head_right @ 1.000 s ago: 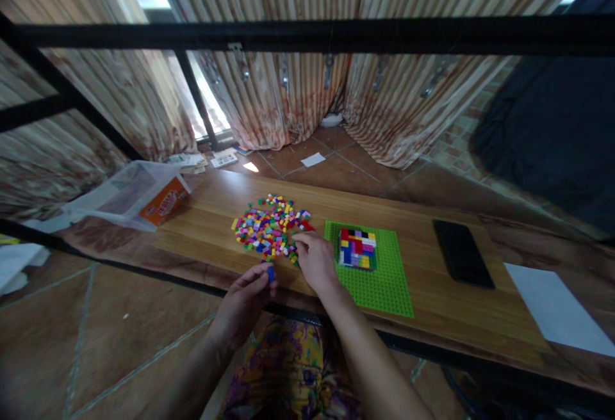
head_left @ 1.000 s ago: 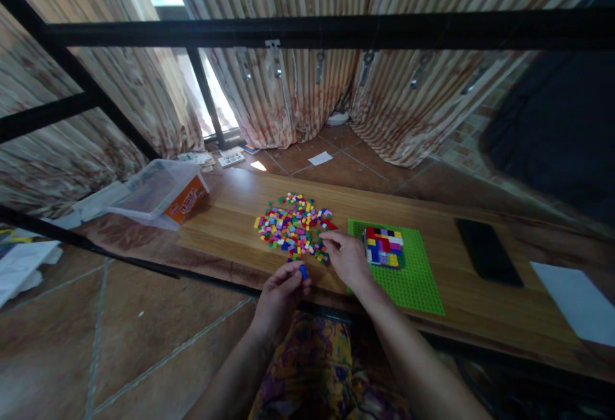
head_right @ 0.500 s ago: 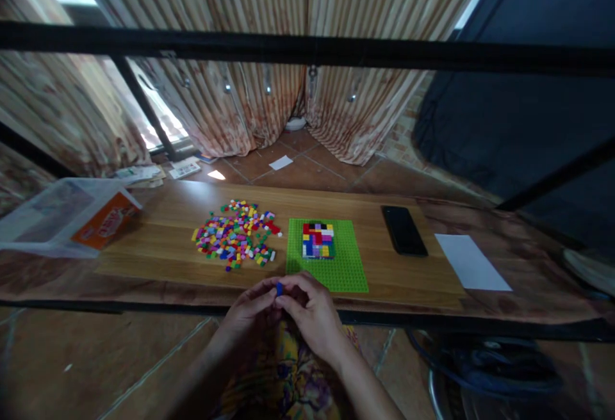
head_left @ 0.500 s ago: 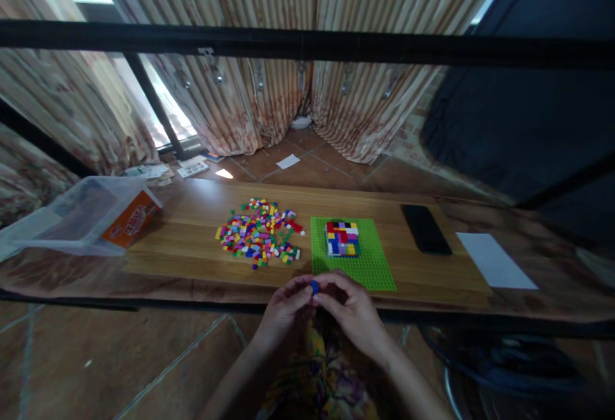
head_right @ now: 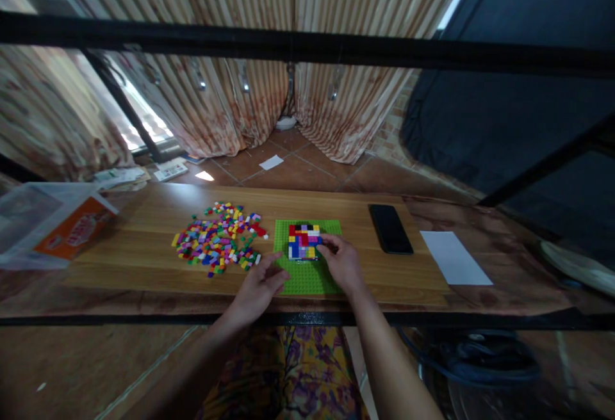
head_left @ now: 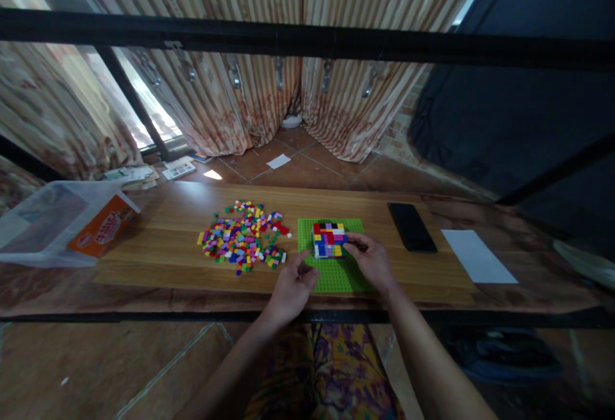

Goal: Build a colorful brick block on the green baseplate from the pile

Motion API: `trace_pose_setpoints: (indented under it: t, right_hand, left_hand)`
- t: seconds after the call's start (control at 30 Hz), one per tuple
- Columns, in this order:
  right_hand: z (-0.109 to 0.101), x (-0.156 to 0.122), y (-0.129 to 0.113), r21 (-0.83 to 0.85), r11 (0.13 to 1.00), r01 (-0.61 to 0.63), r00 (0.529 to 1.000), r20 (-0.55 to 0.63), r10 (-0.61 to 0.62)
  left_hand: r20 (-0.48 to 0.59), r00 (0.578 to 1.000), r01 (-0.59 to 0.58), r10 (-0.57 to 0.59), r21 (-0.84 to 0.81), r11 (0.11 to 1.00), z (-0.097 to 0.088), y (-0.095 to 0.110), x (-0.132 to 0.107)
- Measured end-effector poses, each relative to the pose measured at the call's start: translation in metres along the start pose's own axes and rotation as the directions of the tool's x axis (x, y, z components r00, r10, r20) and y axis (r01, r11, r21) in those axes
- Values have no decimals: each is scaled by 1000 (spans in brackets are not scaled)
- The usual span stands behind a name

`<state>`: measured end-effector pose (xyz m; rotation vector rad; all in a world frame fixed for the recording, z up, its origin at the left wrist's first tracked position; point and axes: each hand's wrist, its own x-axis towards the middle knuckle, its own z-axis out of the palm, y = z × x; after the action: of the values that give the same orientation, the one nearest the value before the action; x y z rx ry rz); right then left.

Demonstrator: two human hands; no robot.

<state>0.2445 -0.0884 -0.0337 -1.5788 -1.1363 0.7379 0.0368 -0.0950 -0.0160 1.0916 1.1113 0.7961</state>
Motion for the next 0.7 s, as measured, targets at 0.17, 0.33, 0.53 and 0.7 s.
trace_pose_setpoints:
  t: [0.17,0.33,0.53,0.7]
  right_hand:
    - [0,6,5,11,1000,-26,999,19,26]
    - [0,6,2,54,997,-50,998,32,48]
    - [1,4,-2,127,982,-138,987,-71,147]
    - [6,11,-8,129,965,-227,970,-62,236]
  left_hand:
    - [49,999,-21,19,58,998,7,-3,12]
    - [58,997,-47,44,58,997,8,-9,17]
    - [67,997,-38,34,71,997,7,-18,20]
    - [72,997,-46,38,116,992,8,-21,21]
